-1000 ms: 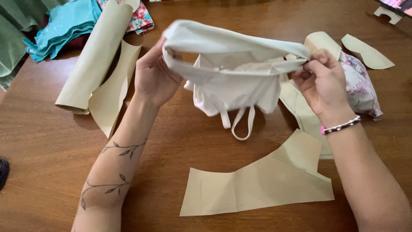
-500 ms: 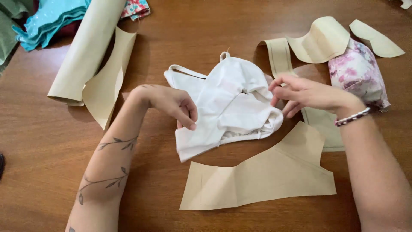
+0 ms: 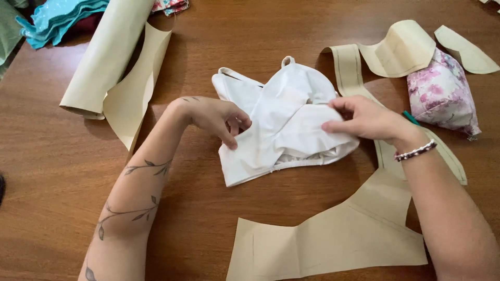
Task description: The person draws lines on a beige paper pattern using a green pencil, then cuts the pattern with scissors. They handle a white bra top, placing it on the table, and continue to draw and cut additional paper pieces.
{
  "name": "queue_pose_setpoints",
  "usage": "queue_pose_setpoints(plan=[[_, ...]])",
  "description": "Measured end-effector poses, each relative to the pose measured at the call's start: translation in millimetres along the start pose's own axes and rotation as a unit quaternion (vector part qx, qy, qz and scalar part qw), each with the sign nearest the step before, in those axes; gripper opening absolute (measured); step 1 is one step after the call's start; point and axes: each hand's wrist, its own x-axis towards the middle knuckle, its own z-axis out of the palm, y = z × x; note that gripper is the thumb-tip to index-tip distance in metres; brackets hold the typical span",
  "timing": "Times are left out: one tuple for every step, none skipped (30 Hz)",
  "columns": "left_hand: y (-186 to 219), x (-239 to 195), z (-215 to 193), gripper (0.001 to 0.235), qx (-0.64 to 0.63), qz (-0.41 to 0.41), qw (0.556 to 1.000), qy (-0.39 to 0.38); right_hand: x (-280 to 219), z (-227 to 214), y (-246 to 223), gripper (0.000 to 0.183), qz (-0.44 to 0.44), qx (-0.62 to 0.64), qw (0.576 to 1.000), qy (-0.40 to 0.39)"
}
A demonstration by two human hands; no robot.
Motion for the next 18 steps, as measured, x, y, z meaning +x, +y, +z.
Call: queue_pose_setpoints(plan=[[-9.1, 5.3, -0.2, 0.041, 0.001, 0.0, 1.0, 0.0, 2.4, -0.7, 8.8, 0.018, 0.0, 0.001, 1.0, 0.001], [-18.0, 10.6, -0.6, 0.026, -0.037, 0.069, 0.997, -0.002, 4.8, -1.6, 17.8, 0.018, -0.085, 0.103, 0.991, -0.006], [-26.9, 16.0, -1.8, 0.01, -0.074, 0.138, 0.988, -0.005, 7.3, -2.7, 26.5, 0.022, -0.169, 0.204, 0.964, -0.011], [-31.8, 22.5, 0.1, 0.01, -0.071, 0.139, 0.988, -0.005, 16.5, 0.4, 38.5, 0.022, -0.169, 0.204, 0.964, -0.009], [-36.6, 29.2, 1.7, 0.01, -0.158, 0.159, 0.975, 0.004, 26.2, 3.0, 50.5, 0.023, -0.168, 0.305, 0.937, -0.003], [-41.6, 36.0, 3.1, 0.013, -0.242, 0.179, 0.954, 0.012, 36.0, 5.7, 62.6, 0.03, -0.165, 0.403, 0.9, 0.003], [-44.5, 38.2, 3.5, 0.013, -0.243, 0.178, 0.953, 0.011, 34.2, 5.0, 57.2, 0.03, -0.164, 0.404, 0.9, 0.002], [-47.6, 40.3, 3.9, 0.017, -0.269, 0.205, 0.941, 0.004, 32.5, 4.4, 51.9, 0.029, -0.164, 0.434, 0.886, 0.002], [-50.6, 42.6, 4.1, 0.022, -0.294, 0.232, 0.927, -0.003, 30.5, 4.0, 46.7, 0.029, -0.164, 0.465, 0.87, 0.002], [-58.7, 46.2, 3.3, 0.022, -0.294, 0.231, 0.927, -0.004, 22.3, 3.6, 37.1, 0.029, -0.162, 0.466, 0.87, 0.003], [-66.3, 50.1, 2.2, 0.027, -0.331, 0.248, 0.91, -0.008, 13.6, 2.5, 27.6, 0.028, -0.106, 0.452, 0.885, 0.009], [-73.8, 54.0, 1.2, 0.032, -0.367, 0.265, 0.892, -0.012, 5.0, 1.5, 18.0, 0.028, -0.05, 0.437, 0.898, 0.014], [-68.0, 42.4, -2.6, 0.032, -0.366, 0.265, 0.892, -0.013, 3.6, -3.4, 19.6, 0.028, -0.049, 0.438, 0.897, 0.014], [-62.2, 30.7, -6.5, 0.041, -0.283, 0.271, 0.919, -0.036, 2.3, -8.2, 21.3, 0.024, -0.036, 0.336, 0.941, 0.004], [-56.0, 19.6, -10.6, 0.051, -0.197, 0.277, 0.939, -0.06, 0.5, -13.4, 23.2, 0.02, -0.021, 0.229, 0.973, -0.007], [-45.6, 17.2, -9.6, 0.051, -0.197, 0.277, 0.938, -0.062, -2.3, -14.3, 18.9, 0.02, -0.019, 0.23, 0.973, -0.006], [-35.8, 14.6, -7.4, 0.043, -0.103, 0.166, 0.979, -0.051, -5.1, -15.0, 14.1, 0.021, 0.015, 0.096, 0.994, -0.04], [-26.2, 11.9, -5.0, 0.036, -0.007, 0.051, 0.998, -0.04, -7.7, -15.5, 9.3, 0.023, 0.048, -0.039, 0.995, -0.074]])
